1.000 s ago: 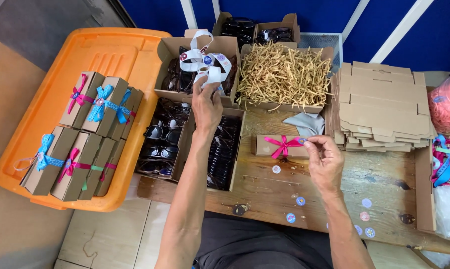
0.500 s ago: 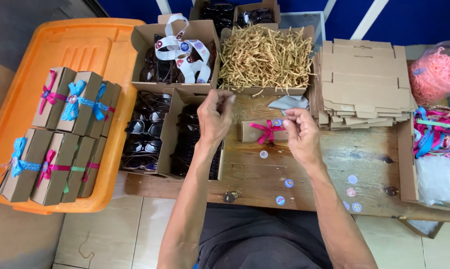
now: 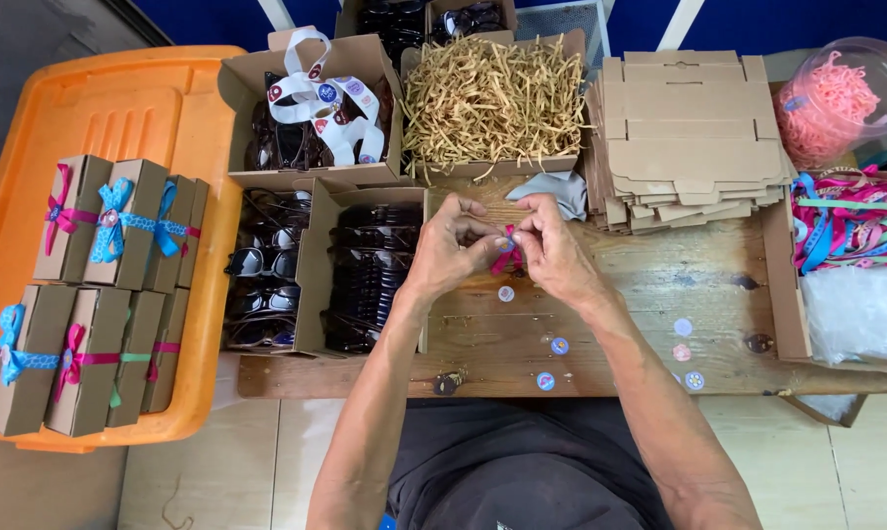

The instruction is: The person ties a pink ribbon around a small brown box, forming a bow. They then place a small round sticker on the center of the bow and move the finished box to a stack of other wrapped boxes on an orange tray.

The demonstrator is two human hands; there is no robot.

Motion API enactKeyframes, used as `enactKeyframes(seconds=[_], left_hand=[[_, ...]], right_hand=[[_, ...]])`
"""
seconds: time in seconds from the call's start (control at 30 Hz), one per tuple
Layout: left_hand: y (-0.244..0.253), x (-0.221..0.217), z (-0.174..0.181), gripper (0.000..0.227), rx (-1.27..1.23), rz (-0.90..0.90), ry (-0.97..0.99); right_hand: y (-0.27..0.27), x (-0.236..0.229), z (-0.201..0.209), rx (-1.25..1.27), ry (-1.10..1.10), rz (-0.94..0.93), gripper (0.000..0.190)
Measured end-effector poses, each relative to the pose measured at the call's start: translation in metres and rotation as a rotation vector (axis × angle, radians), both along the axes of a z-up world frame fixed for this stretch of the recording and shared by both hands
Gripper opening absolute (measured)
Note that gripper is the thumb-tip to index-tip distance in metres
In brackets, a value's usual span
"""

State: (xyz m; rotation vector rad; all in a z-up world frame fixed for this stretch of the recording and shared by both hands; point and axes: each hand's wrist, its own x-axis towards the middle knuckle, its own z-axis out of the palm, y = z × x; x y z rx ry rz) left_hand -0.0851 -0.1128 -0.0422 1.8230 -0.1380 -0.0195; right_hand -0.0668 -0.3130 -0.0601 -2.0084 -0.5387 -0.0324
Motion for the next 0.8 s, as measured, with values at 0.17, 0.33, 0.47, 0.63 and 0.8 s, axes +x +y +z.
enactKeyframes(seconds=[0.17, 0.33, 0.47, 0.63, 0.8], left_hand=[[-0.003, 0.006, -0.002, 0.036, 0.032, 0.033, 0.027], [-0.006, 0.014, -0.006, 0.031, -0.085, 0.194, 0.058], [-0.011, 0.014, -0.004, 0.032, -0.337, 0.257, 0.133], [-0.015, 0.019, -0.023, 0.034, -0.454, 0.277, 0.166], [-0.019, 0.021, -0.034, 0.035, -0.524, 0.273, 0.177]], right_hand=[[0.005, 0.001, -0.006, -0.024, -0.012, -0.033, 0.032], [0.002, -0.001, 0.017, 0.129, -0.067, -0.143, 0.031], [0.003, 0.002, 0.003, 0.272, -0.018, -0.202, 0.025], [0.009, 0.002, -0.002, 0.412, 0.068, -0.226, 0.022], [0.013, 0.004, -0.002, 0.462, 0.083, -0.236, 0.020]])
